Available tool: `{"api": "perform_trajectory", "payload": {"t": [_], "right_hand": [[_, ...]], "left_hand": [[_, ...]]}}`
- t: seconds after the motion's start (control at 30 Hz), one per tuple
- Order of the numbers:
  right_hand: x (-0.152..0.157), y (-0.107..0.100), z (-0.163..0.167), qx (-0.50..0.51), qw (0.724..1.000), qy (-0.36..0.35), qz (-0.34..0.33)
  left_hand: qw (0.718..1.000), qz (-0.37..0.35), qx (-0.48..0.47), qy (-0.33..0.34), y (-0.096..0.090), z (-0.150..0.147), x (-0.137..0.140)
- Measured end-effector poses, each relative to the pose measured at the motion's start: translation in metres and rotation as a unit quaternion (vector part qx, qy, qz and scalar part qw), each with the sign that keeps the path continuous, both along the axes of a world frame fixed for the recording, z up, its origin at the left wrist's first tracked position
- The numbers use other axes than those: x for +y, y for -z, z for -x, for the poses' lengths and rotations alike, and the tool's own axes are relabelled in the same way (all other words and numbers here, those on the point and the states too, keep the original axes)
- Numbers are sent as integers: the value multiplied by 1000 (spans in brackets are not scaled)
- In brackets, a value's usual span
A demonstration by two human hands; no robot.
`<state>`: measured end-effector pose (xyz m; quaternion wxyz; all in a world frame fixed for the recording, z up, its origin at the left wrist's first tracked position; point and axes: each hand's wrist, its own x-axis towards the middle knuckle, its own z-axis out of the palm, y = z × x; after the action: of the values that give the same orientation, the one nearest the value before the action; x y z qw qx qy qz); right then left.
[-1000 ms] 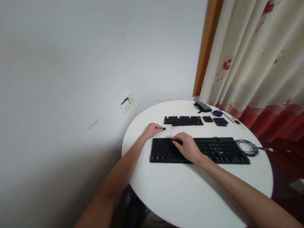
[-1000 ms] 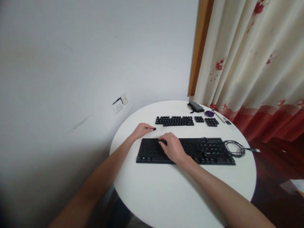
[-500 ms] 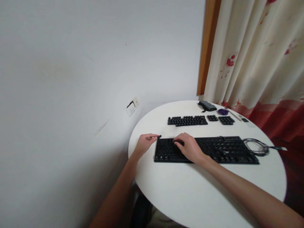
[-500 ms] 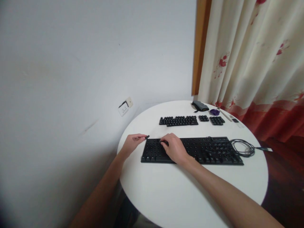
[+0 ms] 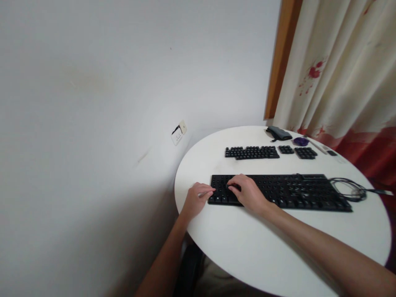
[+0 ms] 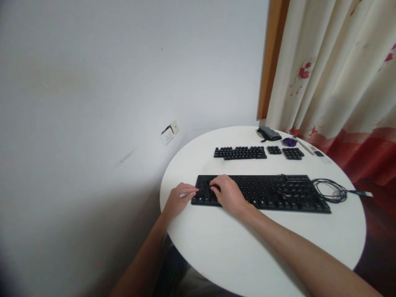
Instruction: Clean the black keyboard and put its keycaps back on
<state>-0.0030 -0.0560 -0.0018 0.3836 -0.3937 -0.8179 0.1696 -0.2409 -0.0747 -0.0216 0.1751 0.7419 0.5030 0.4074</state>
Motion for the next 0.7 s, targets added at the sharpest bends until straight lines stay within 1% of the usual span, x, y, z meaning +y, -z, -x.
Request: {"api": "perform_trajectory", "payload": {"t": [0.3, 0.5, 0.6, 0.7], "right_hand": [[-1, 4, 4, -2, 1000, -2, 5], [-1, 4, 4, 3, 1000, -3, 9], [-2, 3, 4, 2, 1000, -3, 11], [-2, 2, 4, -3, 1000, 0, 15]], "left_hand": [[998, -40, 44, 10, -3, -2, -4], [997, -33, 64, 10, -5, -4, -5], [995, -32, 89, 8, -5, -5, -6], [990, -56, 124, 23, -4, -5, -10]]}}
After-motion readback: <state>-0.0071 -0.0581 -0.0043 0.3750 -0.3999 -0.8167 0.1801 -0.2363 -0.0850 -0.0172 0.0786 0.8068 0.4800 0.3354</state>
